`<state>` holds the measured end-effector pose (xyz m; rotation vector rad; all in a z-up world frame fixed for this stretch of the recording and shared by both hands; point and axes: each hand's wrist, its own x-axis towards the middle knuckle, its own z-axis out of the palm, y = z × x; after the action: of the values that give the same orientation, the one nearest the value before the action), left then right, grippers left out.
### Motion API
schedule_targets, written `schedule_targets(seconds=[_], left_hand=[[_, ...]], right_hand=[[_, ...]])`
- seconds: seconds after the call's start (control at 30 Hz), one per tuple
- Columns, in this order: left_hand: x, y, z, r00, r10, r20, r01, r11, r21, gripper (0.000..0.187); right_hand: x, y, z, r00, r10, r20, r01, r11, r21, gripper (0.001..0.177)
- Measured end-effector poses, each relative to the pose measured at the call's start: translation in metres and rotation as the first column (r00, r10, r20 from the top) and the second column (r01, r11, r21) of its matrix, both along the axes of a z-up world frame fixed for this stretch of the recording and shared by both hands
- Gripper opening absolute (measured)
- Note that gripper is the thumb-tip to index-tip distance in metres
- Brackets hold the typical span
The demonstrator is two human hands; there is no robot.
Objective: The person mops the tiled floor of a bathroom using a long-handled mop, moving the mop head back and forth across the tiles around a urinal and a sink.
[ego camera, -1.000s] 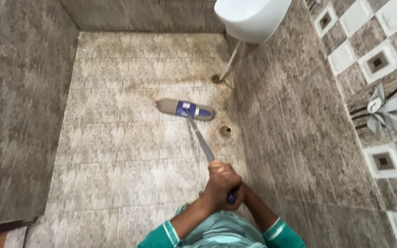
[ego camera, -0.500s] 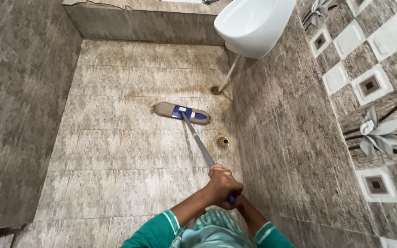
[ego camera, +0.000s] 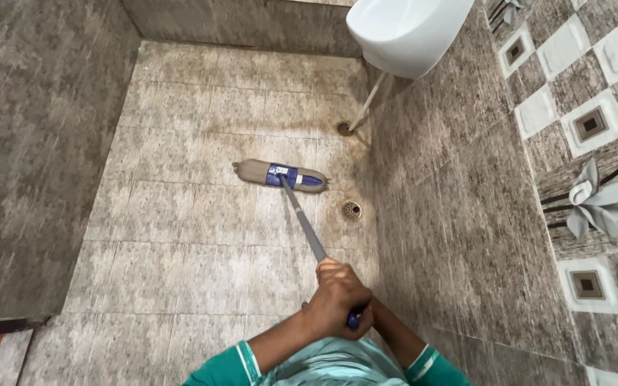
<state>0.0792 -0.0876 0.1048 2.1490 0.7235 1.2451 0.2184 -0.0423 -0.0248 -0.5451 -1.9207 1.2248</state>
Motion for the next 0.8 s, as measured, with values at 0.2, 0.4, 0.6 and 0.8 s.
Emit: schedule_targets(seconds=[0.2,0.4,0.6,0.8], left_hand=[[0.001,0.02,-0.032,0.989,-0.147,0.008,0.147,0.989,0.004,0.03],[-0.001,0.079,-0.079,0.992,-0.011,-0.124,0.024,0.994,0.103,0.042],[-0.011,0.083,-0.073,0.995,0.047,-0.093,-0.046,0.999,0.011,0.028],[-0.008,0.027,-0.03,0.996,0.047,-0.076,-0.044,0.998,0.036,0.018]], right_hand=[[-0.001,0.005,-0.005,0.999,0.0,-0.053,0.004,0.997,0.078,0.024],[0.0,0.063,-0.061,0.991,-0.024,-0.129,0.017,0.999,-0.05,0.021],[-0.015,0.083,-0.065,0.981,-0.023,-0.192,-0.005,0.989,-0.145,0.019],[-0.021,0.035,-0.039,0.977,-0.023,-0.212,0.061,0.982,0.177,0.018]])
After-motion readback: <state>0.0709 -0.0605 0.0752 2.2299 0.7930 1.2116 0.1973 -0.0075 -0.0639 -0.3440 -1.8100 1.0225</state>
